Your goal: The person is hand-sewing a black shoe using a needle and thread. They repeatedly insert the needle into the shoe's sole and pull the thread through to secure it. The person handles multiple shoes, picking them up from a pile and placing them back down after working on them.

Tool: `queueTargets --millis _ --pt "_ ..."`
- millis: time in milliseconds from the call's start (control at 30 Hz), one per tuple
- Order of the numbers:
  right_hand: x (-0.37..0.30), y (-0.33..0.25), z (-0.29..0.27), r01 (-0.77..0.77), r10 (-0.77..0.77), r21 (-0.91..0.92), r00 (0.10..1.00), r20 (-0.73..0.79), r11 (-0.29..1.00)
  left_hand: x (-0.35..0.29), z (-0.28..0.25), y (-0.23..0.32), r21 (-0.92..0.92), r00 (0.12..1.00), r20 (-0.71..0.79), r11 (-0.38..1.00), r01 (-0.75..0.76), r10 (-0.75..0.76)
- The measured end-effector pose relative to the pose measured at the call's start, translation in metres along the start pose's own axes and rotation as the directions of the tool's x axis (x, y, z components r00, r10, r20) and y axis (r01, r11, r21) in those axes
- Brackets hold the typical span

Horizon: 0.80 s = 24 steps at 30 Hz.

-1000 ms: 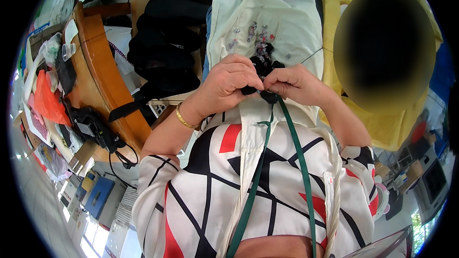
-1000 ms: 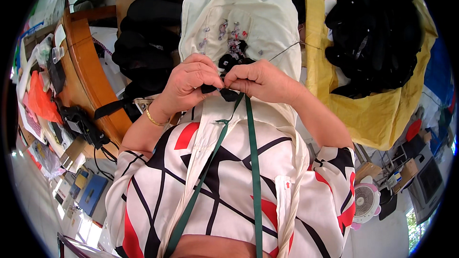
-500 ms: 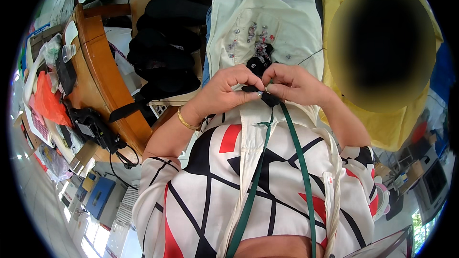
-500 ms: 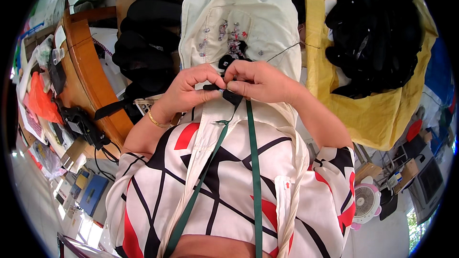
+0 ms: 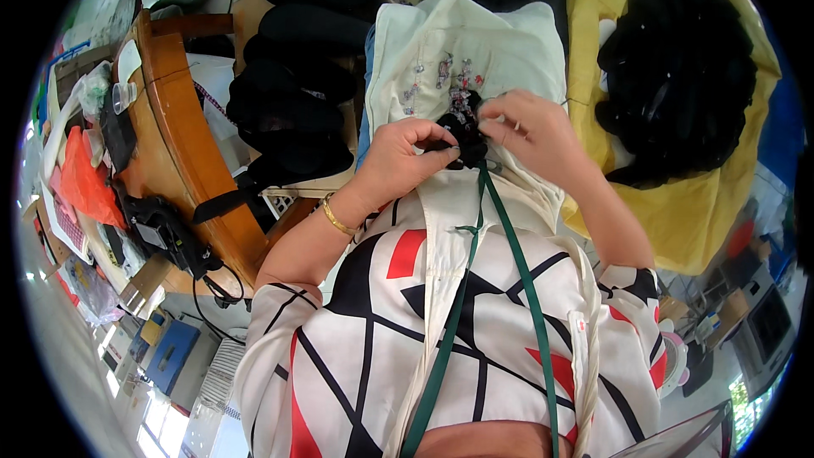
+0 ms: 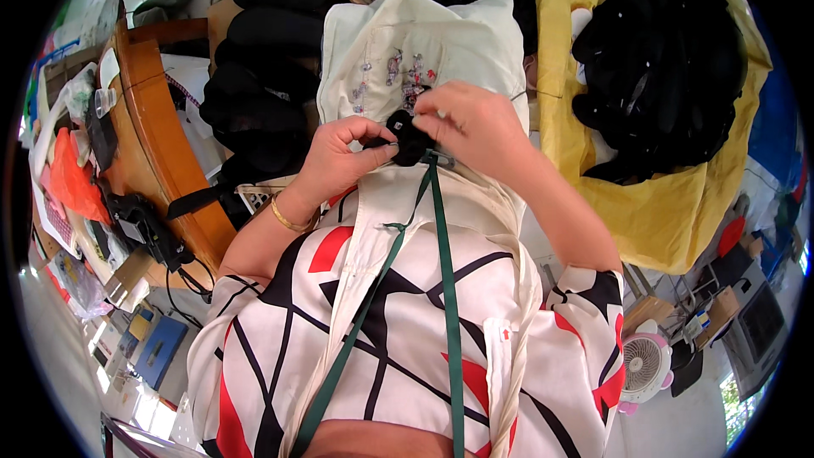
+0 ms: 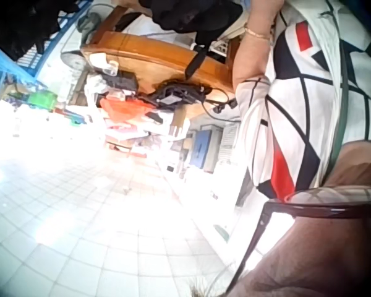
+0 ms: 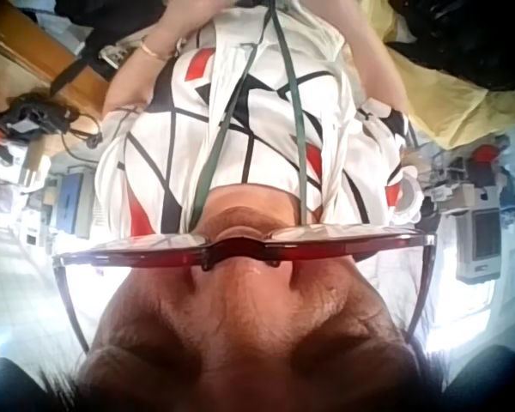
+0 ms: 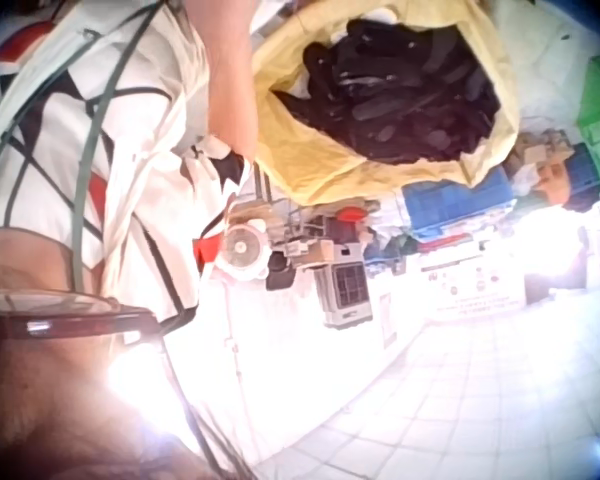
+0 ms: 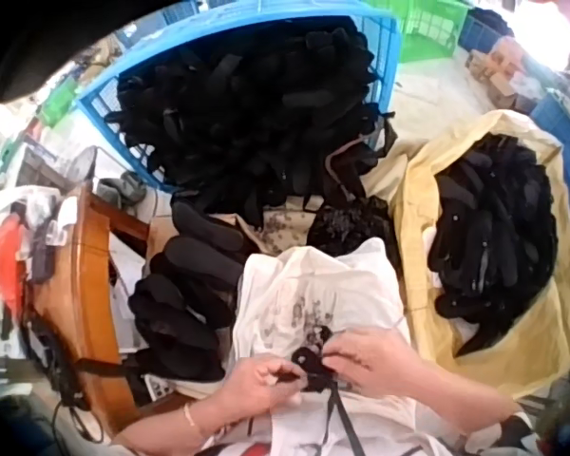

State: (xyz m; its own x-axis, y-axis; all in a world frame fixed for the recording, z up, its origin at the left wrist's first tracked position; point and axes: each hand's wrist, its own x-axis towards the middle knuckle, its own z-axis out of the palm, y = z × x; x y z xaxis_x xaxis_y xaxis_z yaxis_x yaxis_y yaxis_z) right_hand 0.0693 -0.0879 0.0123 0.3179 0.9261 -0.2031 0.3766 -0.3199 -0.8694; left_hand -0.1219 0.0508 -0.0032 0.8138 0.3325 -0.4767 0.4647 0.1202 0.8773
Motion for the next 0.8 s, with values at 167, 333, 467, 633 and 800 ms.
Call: queueTargets --millis 167,333,467,633,800 --pt "0.000 -0.006 0.012 0.472 -0.475 -0.353 0.876 0.085 0.808 0.002 0.001 0.006 0.139 0.995 -0.033 0.987 -0.086 0.091" --pt "0.000 -0.003 0.019 0.579 -0.569 -0.443 0.804 0.172 0.684 0.001 0.003 0.001 0.171 0.989 -0.046 0.976 -0.133 0.143" --pt "-0.005 -0.015 0.023 0.710 -0.770 -0.473 0.631 0.096 0.522 0.004 0.005 0.008 0.190 0.977 -0.078 0.965 -0.180 0.198" --pt "-0.002 -0.002 0.024 0.656 -0.732 -0.478 0.680 0.039 0.584 0.006 0.011 0.004 0.205 0.959 -0.073 0.946 -0.253 0.273" --pt "-0.015 -0.019 0.014 0.660 -0.755 -0.416 0.646 -0.109 0.625 0.009 0.011 -0.001 0.188 0.983 -0.115 0.974 -0.123 0.146"
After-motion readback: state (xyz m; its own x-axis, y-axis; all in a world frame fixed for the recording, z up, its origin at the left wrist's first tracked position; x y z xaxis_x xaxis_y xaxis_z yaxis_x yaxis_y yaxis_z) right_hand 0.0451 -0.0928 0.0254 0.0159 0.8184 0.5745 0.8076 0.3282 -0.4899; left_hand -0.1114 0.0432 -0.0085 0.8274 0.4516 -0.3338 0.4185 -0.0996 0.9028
